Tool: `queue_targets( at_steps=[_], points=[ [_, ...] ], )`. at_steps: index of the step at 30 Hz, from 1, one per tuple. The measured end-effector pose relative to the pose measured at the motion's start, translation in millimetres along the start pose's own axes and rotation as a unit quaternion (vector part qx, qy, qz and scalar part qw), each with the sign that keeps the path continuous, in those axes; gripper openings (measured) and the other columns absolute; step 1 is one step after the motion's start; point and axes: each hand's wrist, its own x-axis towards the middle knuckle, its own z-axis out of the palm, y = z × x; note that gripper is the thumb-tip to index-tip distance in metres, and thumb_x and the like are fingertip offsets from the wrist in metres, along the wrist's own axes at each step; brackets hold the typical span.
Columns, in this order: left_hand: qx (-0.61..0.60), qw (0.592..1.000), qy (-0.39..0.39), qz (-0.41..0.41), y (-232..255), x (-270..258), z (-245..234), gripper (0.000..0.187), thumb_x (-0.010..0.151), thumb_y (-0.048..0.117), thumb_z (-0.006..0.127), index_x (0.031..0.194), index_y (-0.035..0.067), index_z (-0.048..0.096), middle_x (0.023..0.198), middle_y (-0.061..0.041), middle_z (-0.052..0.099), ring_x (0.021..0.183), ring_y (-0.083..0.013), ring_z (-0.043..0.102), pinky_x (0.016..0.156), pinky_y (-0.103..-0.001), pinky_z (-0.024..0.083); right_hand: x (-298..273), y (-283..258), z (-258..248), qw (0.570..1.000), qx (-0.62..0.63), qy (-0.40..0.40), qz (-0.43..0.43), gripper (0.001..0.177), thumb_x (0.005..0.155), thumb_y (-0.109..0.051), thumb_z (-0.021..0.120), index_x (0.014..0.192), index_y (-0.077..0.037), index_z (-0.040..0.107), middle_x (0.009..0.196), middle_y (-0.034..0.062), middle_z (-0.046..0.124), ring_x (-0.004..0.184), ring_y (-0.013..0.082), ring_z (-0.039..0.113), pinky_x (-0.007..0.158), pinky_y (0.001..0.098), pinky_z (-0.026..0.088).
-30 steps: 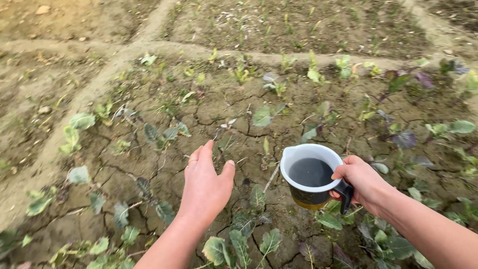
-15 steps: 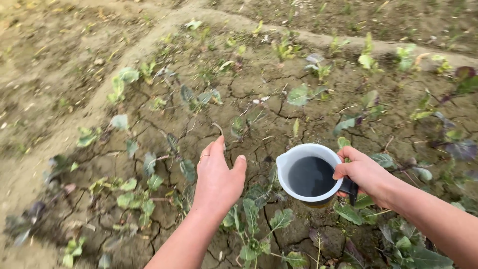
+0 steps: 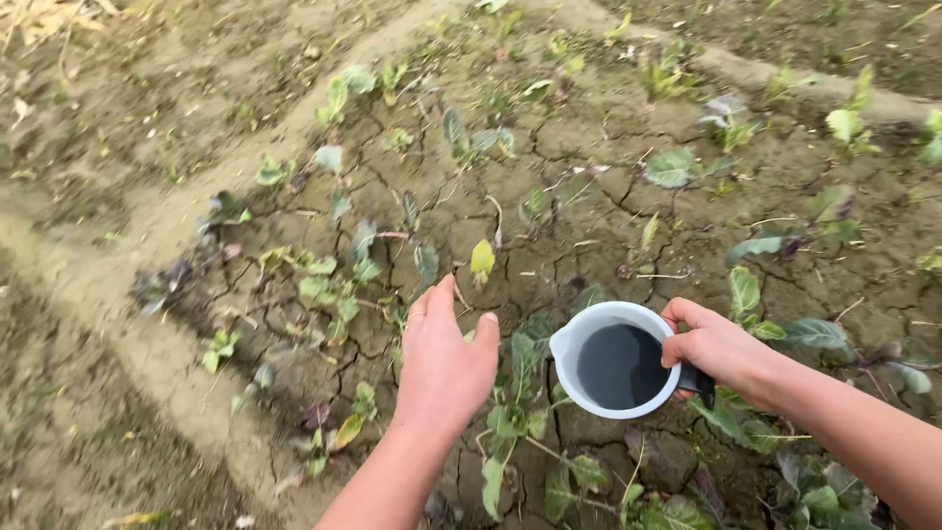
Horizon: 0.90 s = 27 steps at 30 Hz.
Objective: Watering small plants in a garden bed by scooping water from a bucket with a mug.
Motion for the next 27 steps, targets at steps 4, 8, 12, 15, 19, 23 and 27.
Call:
queue_targets(
  at_steps=[4, 8, 12, 15, 19, 23, 27],
  points=[
    [-0.009, 1.000, 0.008, -0.007, -6, -16, 1, 0.067, 0.097, 0.026, 0.055, 0.158, 0.007, 0.035, 0.163, -0.024, 0.027, 0.150, -0.0465, 0.031, 0.117, -0.058, 0.038, -5, 9, 10, 1.000, -0.016, -0.026, 0.005, 0.023, 0.068, 0.009, 0.066, 0.090, 0.004, 0.061, 0.061, 0.0375, 0.061, 0.049, 0.0435, 0.064, 0.052, 0.0422, 0.050],
    [-0.023, 1.000, 0.008, -0.005, -7, -26, 6, 0.065, 0.096, 0.023, 0.054, 0.156, 0.007, 0.038, 0.159, -0.024, 0.031, 0.148, -0.0459, 0.035, 0.113, -0.057, 0.042, -5, 14, 15, 0.999, -0.020, -0.025, -0.003, 0.023, 0.068, 0.010, 0.066, 0.091, 0.005, 0.061, 0.059, 0.0381, 0.060, 0.048, 0.0438, 0.064, 0.050, 0.0427, 0.050],
    [-0.032, 0.999, 0.000, -0.008, -28, -19, 27, 0.064, 0.100, 0.029, 0.053, 0.158, 0.012, 0.033, 0.167, -0.011, 0.028, 0.155, -0.0262, 0.023, 0.123, -0.050, 0.025, -29, -6, 25, 0.996, -0.049, -0.050, 0.047, 0.019, 0.081, 0.012, 0.054, 0.092, -0.001, 0.046, 0.072, 0.0328, 0.064, 0.055, 0.0385, 0.056, 0.051, 0.0447, 0.044],
    [-0.049, 0.997, -0.020, -0.048, -19, -28, 22, 0.063, 0.102, 0.027, 0.053, 0.159, 0.015, 0.031, 0.169, -0.007, 0.024, 0.156, -0.0234, 0.022, 0.124, -0.051, 0.025, -25, 1, 24, 0.996, -0.060, -0.052, 0.042, 0.019, 0.082, 0.013, 0.057, 0.094, -0.001, 0.049, 0.071, 0.0334, 0.066, 0.055, 0.0392, 0.059, 0.052, 0.0450, 0.045],
    [-0.050, 0.998, -0.006, -0.040, -27, -31, 29, 0.063, 0.102, 0.022, 0.057, 0.159, 0.013, 0.031, 0.169, -0.006, 0.026, 0.156, -0.0218, 0.023, 0.125, -0.053, 0.024, -29, 5, 27, 0.996, -0.047, -0.060, 0.050, 0.020, 0.085, 0.017, 0.053, 0.097, 0.002, 0.049, 0.074, 0.0341, 0.063, 0.056, 0.0399, 0.056, 0.050, 0.0456, 0.043],
    [-0.062, 0.996, -0.014, -0.058, -34, -32, 30, 0.062, 0.101, 0.029, 0.053, 0.158, 0.015, 0.034, 0.167, -0.006, 0.027, 0.156, -0.0229, 0.023, 0.124, -0.049, 0.024, -25, 16, 25, 0.994, -0.067, -0.071, 0.046, 0.021, 0.080, 0.013, 0.055, 0.092, -0.002, 0.046, 0.063, 0.0331, 0.063, 0.050, 0.0381, 0.057, 0.049, 0.0412, 0.034],
    [-0.058, 0.997, 0.001, -0.047, -39, -26, 32, 0.063, 0.099, 0.032, 0.051, 0.157, 0.015, 0.036, 0.166, -0.007, 0.029, 0.155, -0.0228, 0.025, 0.122, -0.048, 0.027, -23, 18, 24, 0.996, -0.051, -0.063, 0.047, 0.022, 0.080, 0.014, 0.055, 0.093, -0.002, 0.048, 0.064, 0.0343, 0.064, 0.050, 0.0385, 0.057, 0.046, 0.0404, 0.034]
  ],
)
